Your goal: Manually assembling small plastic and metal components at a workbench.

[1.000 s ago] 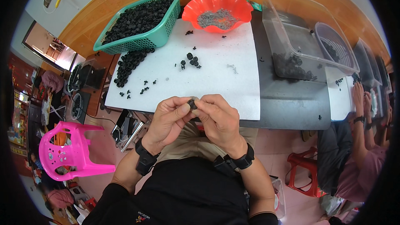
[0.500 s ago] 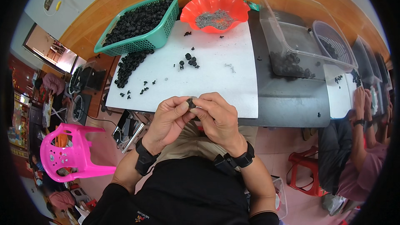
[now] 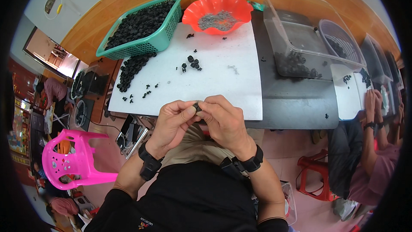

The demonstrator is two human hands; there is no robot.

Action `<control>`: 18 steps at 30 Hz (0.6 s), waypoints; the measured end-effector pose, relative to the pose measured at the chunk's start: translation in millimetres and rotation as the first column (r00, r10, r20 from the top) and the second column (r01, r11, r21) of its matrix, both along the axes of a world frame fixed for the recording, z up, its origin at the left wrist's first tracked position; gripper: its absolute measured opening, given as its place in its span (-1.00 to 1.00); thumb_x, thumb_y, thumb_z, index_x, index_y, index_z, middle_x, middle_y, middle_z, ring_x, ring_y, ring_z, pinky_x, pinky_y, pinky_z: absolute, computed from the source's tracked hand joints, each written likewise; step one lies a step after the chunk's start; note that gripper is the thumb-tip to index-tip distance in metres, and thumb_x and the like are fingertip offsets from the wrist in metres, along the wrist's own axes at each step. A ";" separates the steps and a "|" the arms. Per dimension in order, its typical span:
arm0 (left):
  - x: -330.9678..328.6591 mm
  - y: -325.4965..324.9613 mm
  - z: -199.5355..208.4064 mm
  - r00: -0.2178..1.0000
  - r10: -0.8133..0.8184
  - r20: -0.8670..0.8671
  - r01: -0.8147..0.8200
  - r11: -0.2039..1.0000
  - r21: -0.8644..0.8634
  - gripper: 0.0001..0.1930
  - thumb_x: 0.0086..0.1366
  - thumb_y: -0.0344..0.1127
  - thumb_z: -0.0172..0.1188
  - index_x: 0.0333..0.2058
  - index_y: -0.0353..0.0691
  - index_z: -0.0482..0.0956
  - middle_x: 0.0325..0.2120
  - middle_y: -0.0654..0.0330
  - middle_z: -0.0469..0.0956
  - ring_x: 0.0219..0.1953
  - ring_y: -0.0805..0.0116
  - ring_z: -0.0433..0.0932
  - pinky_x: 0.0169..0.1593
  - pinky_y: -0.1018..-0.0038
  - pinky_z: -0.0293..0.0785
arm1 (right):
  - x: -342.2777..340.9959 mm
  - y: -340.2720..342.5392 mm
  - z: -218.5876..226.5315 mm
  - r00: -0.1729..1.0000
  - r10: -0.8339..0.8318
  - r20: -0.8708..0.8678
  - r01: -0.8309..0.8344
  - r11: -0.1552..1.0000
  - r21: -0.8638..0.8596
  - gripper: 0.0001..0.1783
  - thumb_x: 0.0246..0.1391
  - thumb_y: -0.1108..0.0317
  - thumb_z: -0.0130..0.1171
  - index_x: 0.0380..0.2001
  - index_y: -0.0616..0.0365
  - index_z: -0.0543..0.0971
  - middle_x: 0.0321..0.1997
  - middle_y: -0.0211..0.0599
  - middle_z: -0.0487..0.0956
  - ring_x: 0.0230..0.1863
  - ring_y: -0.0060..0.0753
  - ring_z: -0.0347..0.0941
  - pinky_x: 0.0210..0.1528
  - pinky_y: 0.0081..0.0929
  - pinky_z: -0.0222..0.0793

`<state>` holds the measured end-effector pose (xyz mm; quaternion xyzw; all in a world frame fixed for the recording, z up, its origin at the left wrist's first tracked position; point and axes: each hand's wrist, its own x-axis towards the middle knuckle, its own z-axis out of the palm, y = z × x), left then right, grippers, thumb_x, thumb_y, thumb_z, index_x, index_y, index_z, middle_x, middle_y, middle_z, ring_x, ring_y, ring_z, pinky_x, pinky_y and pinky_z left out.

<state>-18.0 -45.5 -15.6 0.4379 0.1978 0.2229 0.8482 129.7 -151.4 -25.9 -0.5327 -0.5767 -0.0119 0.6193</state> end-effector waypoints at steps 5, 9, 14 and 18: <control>0.4 1.6 0.0 1.000 -0.022 -0.008 0.022 0.999 0.032 -0.84 0.38 -0.49 0.21 -0.10 -0.35 0.63 -0.14 0.08 0.66 -0.15 0.40 0.65 -0.01 0.48 0.63 | 3.7 -1.6 2.9 0.998 0.043 -0.042 -0.044 0.999 -0.031 -0.79 0.01 0.67 0.29 -0.24 0.28 0.59 -0.27 -0.18 0.60 -0.42 -0.27 0.63 -0.44 -0.44 0.56; 1.4 1.3 -1.9 0.999 -0.035 0.002 0.035 0.999 0.035 -0.84 0.38 -0.49 0.21 -0.10 -0.36 0.63 -0.14 0.08 0.66 -0.15 0.40 0.65 -0.04 0.49 0.62 | 6.0 -1.9 4.0 0.998 0.059 -0.019 -0.059 0.998 -0.038 -0.79 0.00 0.68 0.27 -0.26 0.27 0.59 -0.30 -0.19 0.59 -0.42 -0.29 0.64 -0.45 -0.45 0.56; 2.0 -2.4 0.6 0.999 -0.030 -0.017 0.031 0.995 0.092 -0.83 0.37 -0.49 0.22 -0.09 -0.37 0.63 -0.15 0.07 0.66 -0.16 0.39 0.65 -0.03 0.47 0.62 | 6.4 -5.0 9.1 0.996 0.078 -0.043 -0.081 0.994 -0.078 -0.81 -0.03 0.69 0.28 -0.32 0.25 0.58 -0.34 -0.22 0.58 -0.43 -0.30 0.63 -0.45 -0.46 0.54; 3.3 -6.8 -0.1 1.000 -0.016 -0.024 0.020 0.982 0.189 -0.81 0.35 -0.51 0.24 -0.08 -0.39 0.63 -0.18 0.07 0.67 -0.18 0.40 0.64 -0.02 0.47 0.60 | 9.3 -9.9 6.8 0.997 0.074 -0.031 -0.077 0.988 -0.135 -0.81 -0.06 0.67 0.31 -0.36 0.22 0.57 -0.38 -0.25 0.57 -0.46 -0.33 0.59 -0.48 -0.44 0.48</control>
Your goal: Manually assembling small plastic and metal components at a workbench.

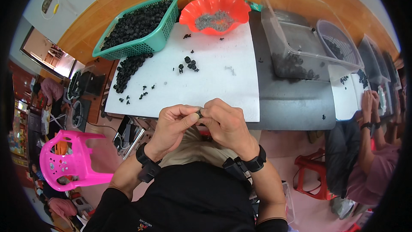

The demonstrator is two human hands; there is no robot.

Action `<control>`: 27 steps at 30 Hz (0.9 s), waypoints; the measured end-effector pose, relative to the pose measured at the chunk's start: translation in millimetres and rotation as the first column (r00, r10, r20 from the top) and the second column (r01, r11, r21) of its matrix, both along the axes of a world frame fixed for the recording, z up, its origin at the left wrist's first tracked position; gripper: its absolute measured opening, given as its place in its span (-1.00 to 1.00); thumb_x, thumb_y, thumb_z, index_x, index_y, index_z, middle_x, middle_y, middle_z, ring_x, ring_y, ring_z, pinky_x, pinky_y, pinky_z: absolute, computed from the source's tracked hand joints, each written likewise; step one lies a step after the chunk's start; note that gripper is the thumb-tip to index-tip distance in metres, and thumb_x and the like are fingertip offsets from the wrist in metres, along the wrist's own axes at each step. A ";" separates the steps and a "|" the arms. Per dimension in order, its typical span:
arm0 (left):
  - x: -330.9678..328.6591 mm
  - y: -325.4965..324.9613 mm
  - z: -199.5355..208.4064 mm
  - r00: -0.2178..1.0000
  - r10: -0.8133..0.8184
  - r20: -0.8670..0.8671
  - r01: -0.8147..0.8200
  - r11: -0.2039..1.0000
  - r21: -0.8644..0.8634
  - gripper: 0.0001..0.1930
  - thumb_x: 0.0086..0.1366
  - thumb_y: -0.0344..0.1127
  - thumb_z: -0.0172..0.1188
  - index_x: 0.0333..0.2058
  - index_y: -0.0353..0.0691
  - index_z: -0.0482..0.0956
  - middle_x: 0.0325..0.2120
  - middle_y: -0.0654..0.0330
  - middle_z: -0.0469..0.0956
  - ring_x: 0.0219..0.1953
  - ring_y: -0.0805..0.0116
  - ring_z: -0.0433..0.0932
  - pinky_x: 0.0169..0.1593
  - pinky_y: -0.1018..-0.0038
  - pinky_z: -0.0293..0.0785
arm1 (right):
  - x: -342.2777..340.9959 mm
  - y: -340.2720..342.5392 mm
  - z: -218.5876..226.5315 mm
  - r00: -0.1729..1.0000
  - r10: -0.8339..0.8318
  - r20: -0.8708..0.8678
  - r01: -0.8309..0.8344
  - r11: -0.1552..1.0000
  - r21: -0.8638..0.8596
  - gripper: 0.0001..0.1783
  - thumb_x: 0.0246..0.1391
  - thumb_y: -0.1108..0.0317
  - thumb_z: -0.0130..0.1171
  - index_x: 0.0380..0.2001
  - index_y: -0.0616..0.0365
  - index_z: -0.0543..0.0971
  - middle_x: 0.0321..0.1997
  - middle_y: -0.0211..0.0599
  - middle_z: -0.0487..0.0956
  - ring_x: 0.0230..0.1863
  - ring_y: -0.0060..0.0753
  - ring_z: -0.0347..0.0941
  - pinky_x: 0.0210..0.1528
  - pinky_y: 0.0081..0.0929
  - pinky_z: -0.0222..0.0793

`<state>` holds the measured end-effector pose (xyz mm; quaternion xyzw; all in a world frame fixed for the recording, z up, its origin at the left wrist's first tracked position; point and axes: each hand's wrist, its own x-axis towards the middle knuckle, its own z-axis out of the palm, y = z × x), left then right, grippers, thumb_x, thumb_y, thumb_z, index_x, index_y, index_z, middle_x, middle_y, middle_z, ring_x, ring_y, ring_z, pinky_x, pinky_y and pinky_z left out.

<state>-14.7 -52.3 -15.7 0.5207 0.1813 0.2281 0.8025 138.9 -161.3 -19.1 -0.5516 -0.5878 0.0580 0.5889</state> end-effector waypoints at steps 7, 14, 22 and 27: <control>-4.4 3.6 1.0 1.000 -0.022 0.008 0.022 0.996 -0.086 -0.86 0.35 -0.51 0.24 -0.14 -0.39 0.63 -0.24 0.10 0.67 -0.22 0.46 0.65 -0.07 0.55 0.63 | 0.4 -1.9 5.2 0.979 0.093 -0.183 -0.109 0.991 -0.080 -0.76 -0.06 0.59 0.38 -0.26 0.19 0.63 -0.34 -0.25 0.56 -0.45 -0.33 0.52 -0.40 -0.46 0.44; -13.8 9.9 12.4 0.997 -0.083 -0.006 0.081 0.983 -0.164 -0.76 0.30 -0.55 0.28 -0.09 -0.30 0.49 -0.21 0.11 0.64 -0.21 0.46 0.64 -0.10 0.54 0.61 | 0.6 -3.6 20.0 0.979 0.186 -0.089 -0.201 0.953 -0.225 -0.58 -0.04 0.50 0.40 -0.04 0.07 0.66 -0.30 -0.30 0.55 -0.42 -0.29 0.52 -0.36 -0.42 0.46; -25.2 13.8 11.6 0.985 -0.162 -0.066 0.148 0.973 -0.175 -0.75 0.28 -0.54 0.31 -0.12 -0.28 0.47 -0.23 0.15 0.63 -0.21 0.48 0.62 -0.11 0.56 0.57 | -5.5 -3.1 22.7 0.967 0.256 0.010 -0.245 0.933 -0.265 -0.64 -0.06 0.44 0.42 -0.11 0.07 0.68 -0.36 -0.32 0.52 -0.48 -0.21 0.50 -0.41 -0.38 0.45; -31.7 13.9 9.2 0.977 -0.196 -0.082 0.178 0.966 -0.188 -0.77 0.28 -0.51 0.32 -0.14 -0.27 0.47 -0.25 0.17 0.62 -0.22 0.51 0.61 -0.12 0.59 0.54 | -10.5 -2.0 20.4 0.964 0.256 0.072 -0.228 0.935 -0.272 -0.68 -0.07 0.44 0.42 -0.16 0.09 0.68 -0.36 -0.33 0.53 -0.51 -0.22 0.49 -0.44 -0.37 0.44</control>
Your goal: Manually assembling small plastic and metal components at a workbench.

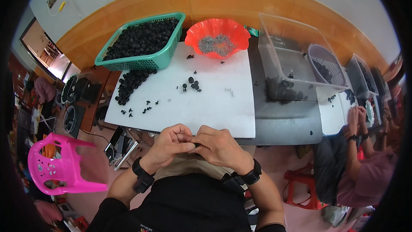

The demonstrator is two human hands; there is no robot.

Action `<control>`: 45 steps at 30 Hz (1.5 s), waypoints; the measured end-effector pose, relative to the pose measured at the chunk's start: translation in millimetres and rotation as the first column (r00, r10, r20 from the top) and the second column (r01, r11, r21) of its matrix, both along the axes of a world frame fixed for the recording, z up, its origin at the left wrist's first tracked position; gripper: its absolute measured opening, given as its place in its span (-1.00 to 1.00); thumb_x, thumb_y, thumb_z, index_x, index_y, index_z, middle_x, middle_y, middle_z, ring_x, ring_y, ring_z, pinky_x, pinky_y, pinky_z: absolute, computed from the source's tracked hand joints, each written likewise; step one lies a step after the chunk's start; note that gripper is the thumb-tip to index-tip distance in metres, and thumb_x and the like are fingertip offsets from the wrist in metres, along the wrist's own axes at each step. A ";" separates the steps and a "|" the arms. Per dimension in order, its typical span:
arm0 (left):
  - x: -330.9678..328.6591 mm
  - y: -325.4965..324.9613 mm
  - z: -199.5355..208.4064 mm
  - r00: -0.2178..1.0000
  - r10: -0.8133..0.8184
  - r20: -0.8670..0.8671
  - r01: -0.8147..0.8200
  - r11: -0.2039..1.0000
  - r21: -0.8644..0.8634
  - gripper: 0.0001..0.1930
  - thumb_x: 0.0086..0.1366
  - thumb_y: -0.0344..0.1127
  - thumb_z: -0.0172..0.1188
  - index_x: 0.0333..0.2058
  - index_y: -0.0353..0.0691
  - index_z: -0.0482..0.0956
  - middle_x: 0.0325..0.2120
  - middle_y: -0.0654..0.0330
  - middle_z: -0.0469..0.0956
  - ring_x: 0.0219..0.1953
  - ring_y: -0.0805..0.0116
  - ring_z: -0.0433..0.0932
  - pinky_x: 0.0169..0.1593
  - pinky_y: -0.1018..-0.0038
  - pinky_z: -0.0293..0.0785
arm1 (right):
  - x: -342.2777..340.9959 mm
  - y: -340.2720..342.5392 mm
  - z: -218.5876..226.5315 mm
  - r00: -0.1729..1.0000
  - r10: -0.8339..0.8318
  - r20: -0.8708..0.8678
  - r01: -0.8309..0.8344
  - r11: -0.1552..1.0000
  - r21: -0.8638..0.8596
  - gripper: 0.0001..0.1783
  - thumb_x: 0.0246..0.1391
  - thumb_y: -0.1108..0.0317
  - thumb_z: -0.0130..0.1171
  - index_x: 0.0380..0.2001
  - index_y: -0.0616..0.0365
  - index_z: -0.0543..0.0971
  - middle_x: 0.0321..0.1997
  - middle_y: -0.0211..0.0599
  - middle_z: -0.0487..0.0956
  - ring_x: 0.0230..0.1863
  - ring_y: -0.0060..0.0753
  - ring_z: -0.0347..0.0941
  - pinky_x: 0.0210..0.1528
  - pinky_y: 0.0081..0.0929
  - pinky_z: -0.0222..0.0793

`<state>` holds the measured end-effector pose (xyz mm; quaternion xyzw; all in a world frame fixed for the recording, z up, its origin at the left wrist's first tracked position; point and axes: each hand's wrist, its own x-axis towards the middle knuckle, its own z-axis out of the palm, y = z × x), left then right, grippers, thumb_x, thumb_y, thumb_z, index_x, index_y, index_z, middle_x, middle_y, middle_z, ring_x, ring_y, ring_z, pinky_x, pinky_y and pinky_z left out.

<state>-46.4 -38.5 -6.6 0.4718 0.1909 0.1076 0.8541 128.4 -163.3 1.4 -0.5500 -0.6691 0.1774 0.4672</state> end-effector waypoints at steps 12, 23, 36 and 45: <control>-4.8 2.3 -2.5 1.000 -0.008 -0.013 0.008 1.000 -0.011 -0.79 0.29 -0.50 0.32 -0.15 -0.29 0.49 -0.27 0.18 0.61 -0.26 0.53 0.58 -0.12 0.59 0.53 | -5.1 1.9 -2.8 0.998 0.011 -0.065 -0.014 0.999 -0.045 -0.71 -0.08 0.45 0.42 -0.20 0.11 0.67 -0.38 -0.35 0.53 -0.53 -0.27 0.48 -0.47 -0.40 0.40; -3.9 7.9 -5.3 0.999 0.026 0.029 -0.028 0.998 0.056 -0.81 0.31 -0.48 0.30 -0.14 -0.28 0.50 -0.27 0.22 0.60 -0.25 0.54 0.58 -0.13 0.58 0.54 | -1.3 6.8 0.5 0.996 -0.002 -0.088 -0.006 0.996 -0.087 -0.69 0.00 0.39 0.42 -0.13 0.10 0.68 -0.36 -0.36 0.56 -0.52 -0.37 0.50 -0.46 -0.47 0.43; -6.1 28.6 13.3 0.975 0.205 0.084 -0.217 0.961 0.172 -0.79 0.28 -0.56 0.29 -0.12 -0.36 0.54 -0.24 0.13 0.63 -0.25 0.43 0.63 -0.11 0.48 0.62 | 16.8 2.7 -19.2 0.635 -0.121 -0.763 -0.021 0.984 -0.174 -0.83 0.15 0.63 0.25 -0.17 0.35 0.65 -0.26 -0.27 0.58 -0.39 -0.50 0.59 -0.37 -0.65 0.50; -2.7 107.7 70.8 0.890 0.438 0.126 -0.352 0.487 0.799 -0.92 0.23 -0.50 0.34 -0.29 -0.34 0.67 -0.37 0.27 0.65 -0.32 0.62 0.54 -0.22 0.64 0.48 | 19.7 4.0 -25.2 0.611 -0.089 -0.787 -0.018 0.992 -0.126 -0.87 0.19 0.61 0.23 -0.19 0.35 0.65 -0.27 -0.25 0.57 -0.41 -0.51 0.56 -0.34 -0.59 0.56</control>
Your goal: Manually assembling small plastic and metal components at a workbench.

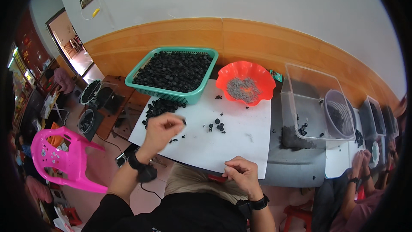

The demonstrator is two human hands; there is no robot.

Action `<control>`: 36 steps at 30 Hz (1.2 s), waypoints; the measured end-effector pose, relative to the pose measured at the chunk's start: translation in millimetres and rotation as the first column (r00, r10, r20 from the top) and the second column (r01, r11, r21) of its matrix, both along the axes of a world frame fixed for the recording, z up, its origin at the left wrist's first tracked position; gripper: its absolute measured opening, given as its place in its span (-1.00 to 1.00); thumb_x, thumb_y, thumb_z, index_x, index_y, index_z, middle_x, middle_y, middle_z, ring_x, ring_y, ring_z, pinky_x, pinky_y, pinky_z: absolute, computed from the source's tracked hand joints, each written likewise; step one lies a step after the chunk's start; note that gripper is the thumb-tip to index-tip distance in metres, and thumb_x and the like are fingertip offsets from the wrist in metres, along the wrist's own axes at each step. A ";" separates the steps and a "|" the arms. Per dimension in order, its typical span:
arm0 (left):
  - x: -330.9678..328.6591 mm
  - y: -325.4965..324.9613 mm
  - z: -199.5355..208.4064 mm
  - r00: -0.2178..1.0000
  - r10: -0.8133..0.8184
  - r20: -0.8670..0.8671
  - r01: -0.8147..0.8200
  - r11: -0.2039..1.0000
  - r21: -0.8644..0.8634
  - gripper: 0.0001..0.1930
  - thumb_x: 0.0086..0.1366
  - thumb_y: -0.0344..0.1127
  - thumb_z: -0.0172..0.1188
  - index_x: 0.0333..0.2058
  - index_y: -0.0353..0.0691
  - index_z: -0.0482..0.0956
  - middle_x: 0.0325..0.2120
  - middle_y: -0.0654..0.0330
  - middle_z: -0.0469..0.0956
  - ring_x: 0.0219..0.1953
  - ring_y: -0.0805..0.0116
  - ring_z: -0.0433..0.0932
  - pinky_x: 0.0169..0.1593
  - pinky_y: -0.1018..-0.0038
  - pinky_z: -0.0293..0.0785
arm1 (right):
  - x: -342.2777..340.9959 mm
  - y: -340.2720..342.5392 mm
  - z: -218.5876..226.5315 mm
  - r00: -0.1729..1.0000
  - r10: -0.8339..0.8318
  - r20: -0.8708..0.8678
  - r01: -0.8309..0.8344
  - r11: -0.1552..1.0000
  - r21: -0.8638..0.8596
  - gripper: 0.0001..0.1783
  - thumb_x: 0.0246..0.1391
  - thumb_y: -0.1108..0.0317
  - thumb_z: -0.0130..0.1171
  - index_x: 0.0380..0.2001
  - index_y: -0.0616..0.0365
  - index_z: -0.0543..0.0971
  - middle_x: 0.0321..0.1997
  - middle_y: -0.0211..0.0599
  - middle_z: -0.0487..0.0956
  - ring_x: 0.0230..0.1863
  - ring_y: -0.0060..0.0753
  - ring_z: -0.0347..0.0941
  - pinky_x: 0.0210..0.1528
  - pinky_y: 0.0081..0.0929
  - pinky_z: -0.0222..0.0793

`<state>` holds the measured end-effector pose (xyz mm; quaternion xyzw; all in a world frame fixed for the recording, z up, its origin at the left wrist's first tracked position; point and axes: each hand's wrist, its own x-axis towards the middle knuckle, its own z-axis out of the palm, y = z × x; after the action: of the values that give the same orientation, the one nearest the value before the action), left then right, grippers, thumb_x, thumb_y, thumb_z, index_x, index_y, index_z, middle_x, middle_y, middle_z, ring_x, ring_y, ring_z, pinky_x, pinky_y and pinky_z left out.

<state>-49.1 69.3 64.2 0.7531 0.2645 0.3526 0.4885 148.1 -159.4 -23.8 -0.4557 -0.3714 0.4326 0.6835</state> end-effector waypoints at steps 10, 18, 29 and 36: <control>38.2 170.6 45.2 0.923 0.321 -0.212 -0.203 0.875 0.439 -0.83 0.23 -0.42 0.32 -0.23 -0.37 0.69 -0.35 0.16 0.70 -0.28 0.48 0.63 -0.18 0.52 0.52 | -3.0 -0.2 2.2 0.999 -0.041 0.030 0.041 0.999 0.006 -0.88 0.18 0.53 0.28 -0.23 0.36 0.65 -0.33 -0.24 0.54 -0.48 -0.49 0.55 -0.33 -0.44 0.64; 9.3 152.8 20.7 0.933 0.360 0.008 -0.325 0.831 0.452 -0.83 0.24 -0.42 0.31 -0.21 -0.35 0.69 -0.28 0.12 0.70 -0.33 0.36 0.66 -0.20 0.47 0.56 | -2.9 0.1 -0.1 0.999 -0.039 0.018 0.039 0.999 0.003 -0.87 0.18 0.57 0.26 -0.19 0.34 0.65 -0.28 -0.25 0.57 -0.40 -0.46 0.61 -0.40 -0.63 0.50; -57.4 82.0 -25.5 0.913 0.382 -0.145 -0.259 0.815 0.518 -0.85 0.16 -0.44 0.35 -0.28 -0.32 0.68 -0.26 0.08 0.68 -0.22 0.19 0.64 -0.11 0.40 0.55 | -1.9 0.0 -3.0 0.995 -0.068 0.068 0.063 0.995 0.071 -0.85 0.16 0.58 0.26 -0.19 0.37 0.64 -0.28 -0.17 0.57 -0.41 -0.42 0.60 -0.41 -0.62 0.50; -59.7 75.5 -42.1 0.856 0.397 -0.333 -0.108 0.765 0.635 -0.78 0.12 -0.40 0.38 -0.23 -0.30 0.69 -0.19 0.10 0.67 -0.05 0.09 0.57 0.05 0.27 0.49 | -4.0 -1.9 -2.6 0.990 -0.090 0.108 0.085 0.995 0.052 -0.85 0.16 0.58 0.26 -0.18 0.36 0.65 -0.29 -0.19 0.56 -0.42 -0.45 0.60 -0.42 -0.64 0.49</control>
<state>-108.8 144.7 22.2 0.8837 0.3470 0.2982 0.0987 144.1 -161.3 -26.4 -0.4787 -0.3985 0.3676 0.6906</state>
